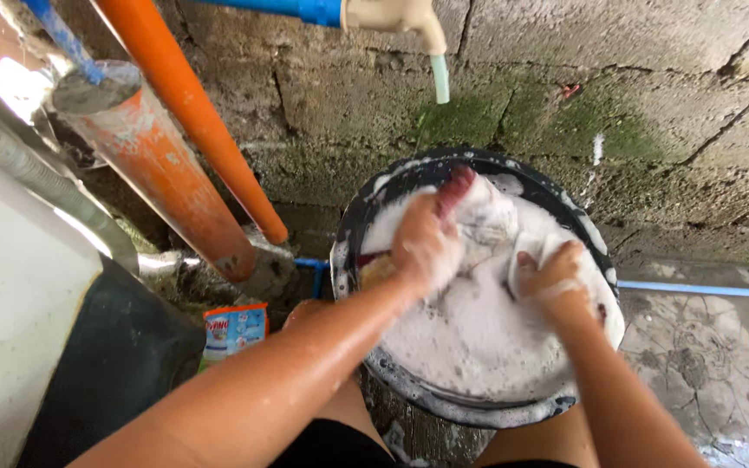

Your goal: The person scrubs a piece of fabric in a bucket of soapy water using a brush.

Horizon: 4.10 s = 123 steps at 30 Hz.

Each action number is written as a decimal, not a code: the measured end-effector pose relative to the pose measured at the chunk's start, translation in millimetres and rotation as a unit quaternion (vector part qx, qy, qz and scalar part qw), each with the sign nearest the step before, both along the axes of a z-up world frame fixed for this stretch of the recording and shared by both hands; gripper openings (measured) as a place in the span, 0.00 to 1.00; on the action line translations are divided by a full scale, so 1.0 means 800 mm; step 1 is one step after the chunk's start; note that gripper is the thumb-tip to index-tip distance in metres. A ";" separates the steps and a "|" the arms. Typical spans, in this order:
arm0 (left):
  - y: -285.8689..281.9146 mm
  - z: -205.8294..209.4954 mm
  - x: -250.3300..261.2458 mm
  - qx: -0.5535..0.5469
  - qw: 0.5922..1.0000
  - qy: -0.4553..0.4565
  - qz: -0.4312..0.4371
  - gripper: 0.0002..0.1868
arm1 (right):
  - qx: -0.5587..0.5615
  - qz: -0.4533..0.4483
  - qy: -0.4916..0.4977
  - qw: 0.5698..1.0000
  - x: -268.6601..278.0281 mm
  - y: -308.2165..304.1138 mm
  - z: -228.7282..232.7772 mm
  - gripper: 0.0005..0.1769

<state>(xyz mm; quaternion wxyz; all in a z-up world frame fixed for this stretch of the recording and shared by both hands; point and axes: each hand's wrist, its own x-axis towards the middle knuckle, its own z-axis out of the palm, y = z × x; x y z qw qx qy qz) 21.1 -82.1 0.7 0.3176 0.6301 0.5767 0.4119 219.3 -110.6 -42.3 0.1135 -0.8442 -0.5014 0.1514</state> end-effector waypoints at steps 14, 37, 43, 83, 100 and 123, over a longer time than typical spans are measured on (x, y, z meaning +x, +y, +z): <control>0.001 -0.124 0.033 0.083 0.862 0.426 -0.263 0.39 | -0.106 -0.085 -0.064 0.989 -0.023 0.062 -0.120 0.42; 0.073 0.008 -0.004 -0.242 0.719 -0.573 -0.311 0.13 | 0.344 0.037 0.250 0.904 -0.075 0.058 0.140 0.26; 0.059 -0.006 -0.020 -0.323 0.590 -0.684 -0.281 0.18 | 0.503 0.296 -0.011 0.812 -0.082 0.043 0.106 0.13; 0.070 0.030 -0.039 -0.168 0.714 -0.623 -0.273 0.14 | 0.575 0.198 0.051 0.792 -0.098 0.066 0.080 0.18; 0.034 0.075 -0.184 -0.222 0.843 -0.465 -0.155 0.06 | 0.225 0.273 0.650 0.673 -0.147 0.043 0.164 0.16; 0.042 0.028 -0.198 -0.041 0.880 -0.472 0.048 0.17 | 0.221 -0.047 0.378 0.898 -0.199 0.063 0.044 0.17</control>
